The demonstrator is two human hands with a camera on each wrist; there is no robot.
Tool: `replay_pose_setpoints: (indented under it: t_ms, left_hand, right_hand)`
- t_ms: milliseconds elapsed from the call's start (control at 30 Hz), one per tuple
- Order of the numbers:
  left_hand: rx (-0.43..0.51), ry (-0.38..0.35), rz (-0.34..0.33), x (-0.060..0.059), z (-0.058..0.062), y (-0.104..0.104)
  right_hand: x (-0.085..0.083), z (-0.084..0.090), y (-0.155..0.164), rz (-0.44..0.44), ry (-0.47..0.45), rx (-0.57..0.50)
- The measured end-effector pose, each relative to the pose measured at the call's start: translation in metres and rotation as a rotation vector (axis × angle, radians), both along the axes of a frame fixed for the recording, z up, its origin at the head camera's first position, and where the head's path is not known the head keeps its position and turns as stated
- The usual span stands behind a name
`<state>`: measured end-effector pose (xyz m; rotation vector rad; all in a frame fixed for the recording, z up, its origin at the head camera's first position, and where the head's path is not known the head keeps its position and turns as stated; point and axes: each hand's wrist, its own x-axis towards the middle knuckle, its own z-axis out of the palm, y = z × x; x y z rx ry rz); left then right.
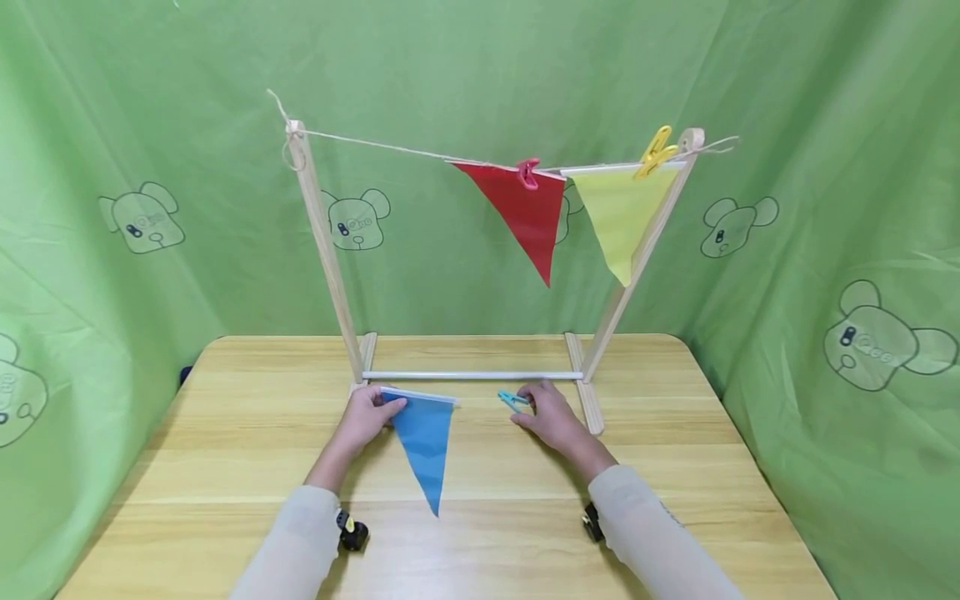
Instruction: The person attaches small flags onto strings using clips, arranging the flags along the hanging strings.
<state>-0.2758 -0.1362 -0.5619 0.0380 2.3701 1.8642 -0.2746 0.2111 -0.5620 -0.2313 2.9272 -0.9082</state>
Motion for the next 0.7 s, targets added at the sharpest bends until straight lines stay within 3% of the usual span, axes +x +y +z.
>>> replay_pose_setpoints:
  t_ms: [233,700]
  left_hand:
    - [0.107,-0.06,0.04,-0.002,-0.002,0.004]
    - [0.071,-0.063,0.064,-0.002,-0.011,0.002]
  right_hand:
    - [-0.002,0.003,0.001,0.002,0.01,0.015]
    - [-0.004,-0.001,0.002,0.006,0.03,0.004]
